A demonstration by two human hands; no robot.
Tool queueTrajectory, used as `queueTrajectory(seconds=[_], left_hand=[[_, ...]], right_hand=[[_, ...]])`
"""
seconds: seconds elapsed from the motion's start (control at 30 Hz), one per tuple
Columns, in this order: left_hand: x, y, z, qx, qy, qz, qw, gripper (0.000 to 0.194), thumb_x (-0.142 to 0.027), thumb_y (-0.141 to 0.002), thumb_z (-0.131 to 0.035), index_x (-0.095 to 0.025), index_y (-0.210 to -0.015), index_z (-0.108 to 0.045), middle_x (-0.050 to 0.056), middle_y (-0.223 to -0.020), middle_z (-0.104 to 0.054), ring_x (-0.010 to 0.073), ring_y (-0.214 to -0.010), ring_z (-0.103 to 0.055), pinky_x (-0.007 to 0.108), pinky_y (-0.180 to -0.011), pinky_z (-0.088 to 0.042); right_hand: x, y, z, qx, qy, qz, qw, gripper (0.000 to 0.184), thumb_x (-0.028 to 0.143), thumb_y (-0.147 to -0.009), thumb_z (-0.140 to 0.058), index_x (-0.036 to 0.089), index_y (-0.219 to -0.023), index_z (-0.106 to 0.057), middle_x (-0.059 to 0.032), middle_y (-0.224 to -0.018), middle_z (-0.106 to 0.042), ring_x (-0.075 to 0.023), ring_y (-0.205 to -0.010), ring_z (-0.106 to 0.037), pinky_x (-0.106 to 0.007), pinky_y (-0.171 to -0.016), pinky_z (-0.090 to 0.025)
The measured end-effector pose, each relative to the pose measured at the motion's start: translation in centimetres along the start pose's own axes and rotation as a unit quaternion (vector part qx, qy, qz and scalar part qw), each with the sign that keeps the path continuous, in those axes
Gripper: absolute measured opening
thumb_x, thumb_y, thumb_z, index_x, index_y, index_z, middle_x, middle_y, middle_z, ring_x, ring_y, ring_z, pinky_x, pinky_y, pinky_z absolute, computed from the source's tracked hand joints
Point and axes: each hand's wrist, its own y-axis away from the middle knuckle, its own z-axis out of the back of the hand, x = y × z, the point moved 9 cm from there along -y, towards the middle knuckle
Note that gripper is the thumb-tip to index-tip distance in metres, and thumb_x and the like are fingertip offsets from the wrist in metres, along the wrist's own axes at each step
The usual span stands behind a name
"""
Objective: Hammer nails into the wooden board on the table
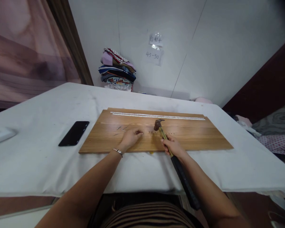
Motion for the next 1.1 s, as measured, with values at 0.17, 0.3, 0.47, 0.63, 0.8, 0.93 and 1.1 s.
queueTrajectory(seconds=[0.17,0.3,0.47,0.63,0.8,0.93,1.1], left_hand=[[-0.29,0.06,0.08,0.003,-0.001,-0.009,1.0,0.018,-0.034,-0.084,-0.061,-0.023,-0.082,-0.075,0.002,-0.089,-0.079,0.0224,-0.084,-0.071,0.033,-0.078,-0.053],[-0.44,0.16,0.3,0.001,-0.01,-0.007,1.0,0.02,-0.035,-0.085,-0.061,-0.023,-0.084,-0.076,0.003,-0.093,-0.08,0.0235,-0.088,-0.071,0.033,-0.08,-0.052],[-0.51,0.18,0.35,-0.001,-0.024,-0.005,1.0,0.021,-0.036,-0.086,-0.06,-0.022,-0.085,-0.076,0.003,-0.093,-0.08,0.0233,-0.087,-0.07,0.033,-0.079,-0.051],[-0.56,0.19,0.36,-0.001,-0.019,-0.008,1.0,0.024,-0.04,-0.087,-0.058,-0.022,-0.082,-0.074,0.003,-0.091,-0.079,0.023,-0.086,-0.07,0.032,-0.078,-0.05],[-0.46,0.17,0.38,0.0,-0.029,-0.008,1.0,0.027,-0.042,-0.088,-0.056,-0.022,-0.082,-0.074,0.004,-0.091,-0.079,0.0234,-0.085,-0.07,0.032,-0.075,-0.049],[-0.5,0.13,0.31,0.003,-0.033,-0.012,0.999,0.028,-0.042,-0.088,-0.055,-0.022,-0.082,-0.073,0.004,-0.09,-0.079,0.0235,-0.086,-0.07,0.033,-0.076,-0.048],[-0.65,0.17,0.43,-0.002,-0.044,-0.014,0.999,0.026,-0.041,-0.088,-0.055,-0.022,-0.079,-0.071,0.003,-0.089,-0.078,0.0225,-0.083,-0.069,0.032,-0.075,-0.048]], right_hand=[[-0.78,-0.15,-0.29,0.012,0.009,-0.013,1.0,0.033,0.047,-0.067,-0.066,0.027,-0.074,-0.04,0.0127,-0.042,-0.042,-0.0071,-0.03,-0.034,-0.021,-0.032,-0.028],[-0.96,0.03,-0.34,0.023,0.018,-0.014,0.999,0.034,0.049,-0.069,-0.065,0.027,-0.074,-0.041,0.0123,-0.04,-0.044,-0.0074,-0.03,-0.034,-0.021,-0.033,-0.028],[-0.25,0.1,-0.14,0.015,0.003,-0.001,1.0,0.034,0.047,-0.068,-0.067,0.026,-0.076,-0.042,0.0129,-0.041,-0.044,-0.0073,-0.031,-0.035,-0.021,-0.032,-0.03],[-0.8,-0.21,-0.24,0.013,0.015,-0.014,1.0,0.035,0.049,-0.066,-0.066,0.027,-0.076,-0.041,0.013,-0.039,-0.044,-0.0079,-0.028,-0.035,-0.022,-0.031,-0.027],[-1.0,-0.15,-0.27,0.019,0.019,-0.014,1.0,0.034,0.049,-0.067,-0.064,0.027,-0.078,-0.041,0.0128,-0.04,-0.044,-0.0081,-0.03,-0.036,-0.022,-0.032,-0.029],[-0.62,-0.11,-0.11,0.014,0.015,-0.006,1.0,0.035,0.049,-0.066,-0.064,0.027,-0.076,-0.04,0.0133,-0.042,-0.042,-0.0074,-0.03,-0.035,-0.021,-0.032,-0.029],[-0.86,-0.19,-0.26,0.016,0.019,-0.014,1.0,0.034,0.049,-0.066,-0.064,0.027,-0.076,-0.04,0.0129,-0.04,-0.043,-0.0076,-0.03,-0.035,-0.021,-0.032,-0.028]])
